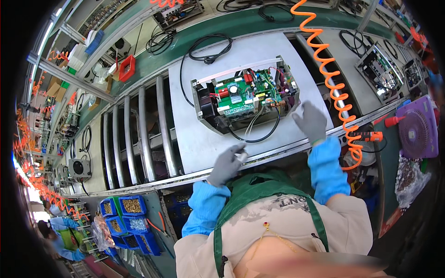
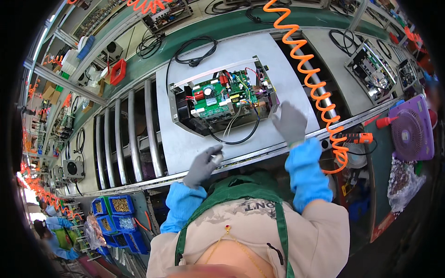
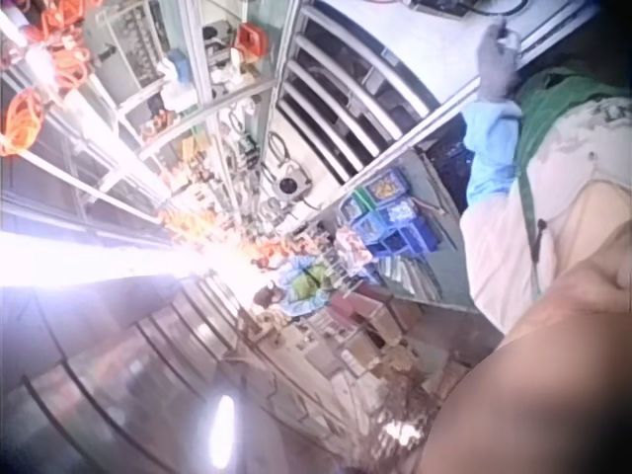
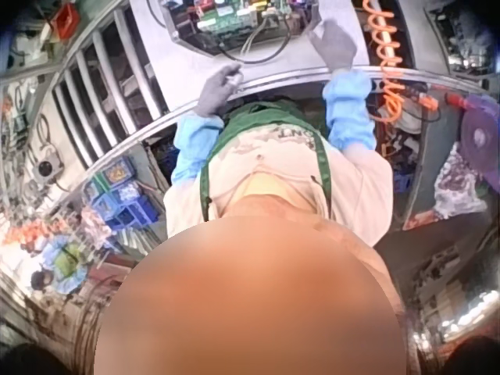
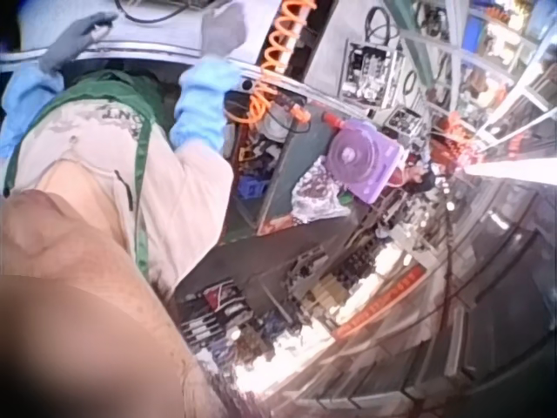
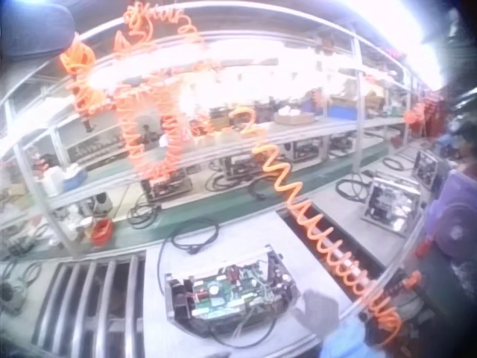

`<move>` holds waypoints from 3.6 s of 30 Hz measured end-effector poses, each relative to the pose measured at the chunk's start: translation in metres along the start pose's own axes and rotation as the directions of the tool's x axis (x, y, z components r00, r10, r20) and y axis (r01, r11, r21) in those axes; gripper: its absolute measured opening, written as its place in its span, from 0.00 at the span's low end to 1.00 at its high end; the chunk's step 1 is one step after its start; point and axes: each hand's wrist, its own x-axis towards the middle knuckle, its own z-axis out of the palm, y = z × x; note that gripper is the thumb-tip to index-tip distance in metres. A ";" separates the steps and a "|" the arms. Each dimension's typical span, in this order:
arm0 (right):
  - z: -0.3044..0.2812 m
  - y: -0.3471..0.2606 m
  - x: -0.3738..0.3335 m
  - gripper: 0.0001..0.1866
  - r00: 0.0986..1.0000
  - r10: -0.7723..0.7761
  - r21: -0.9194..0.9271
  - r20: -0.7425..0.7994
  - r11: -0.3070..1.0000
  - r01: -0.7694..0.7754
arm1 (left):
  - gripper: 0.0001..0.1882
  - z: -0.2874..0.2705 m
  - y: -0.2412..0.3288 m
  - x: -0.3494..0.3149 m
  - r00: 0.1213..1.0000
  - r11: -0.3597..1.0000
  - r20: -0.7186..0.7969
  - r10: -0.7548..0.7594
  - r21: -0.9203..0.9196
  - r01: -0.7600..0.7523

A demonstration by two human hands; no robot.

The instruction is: Assembling and fastening internal components of a power supply unit using a pneumatic screwdriver on an assembly line.

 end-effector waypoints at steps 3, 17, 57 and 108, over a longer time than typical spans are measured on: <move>-0.003 -0.015 -0.055 0.19 0.850 -0.431 0.596 0.304 0.782 0.184 | 0.37 0.028 0.028 -0.012 0.968 0.948 0.206 0.142 -0.309 -0.073; 0.018 -0.016 -0.111 0.17 0.616 -0.384 0.593 0.688 0.787 -0.172 | 0.40 0.080 0.035 -0.011 0.864 0.944 0.416 0.282 -0.279 -0.174; -0.007 -0.158 -0.158 0.41 -0.033 -0.598 0.560 0.800 0.767 -0.314 | 0.13 -0.022 -0.046 -0.144 0.884 0.623 -0.085 0.459 0.741 -0.252; -0.017 -0.226 -0.207 0.56 0.165 -0.654 0.635 0.738 0.592 -0.497 | 0.14 -0.201 -0.163 -0.247 0.500 0.773 -0.823 -0.268 -0.493 -0.398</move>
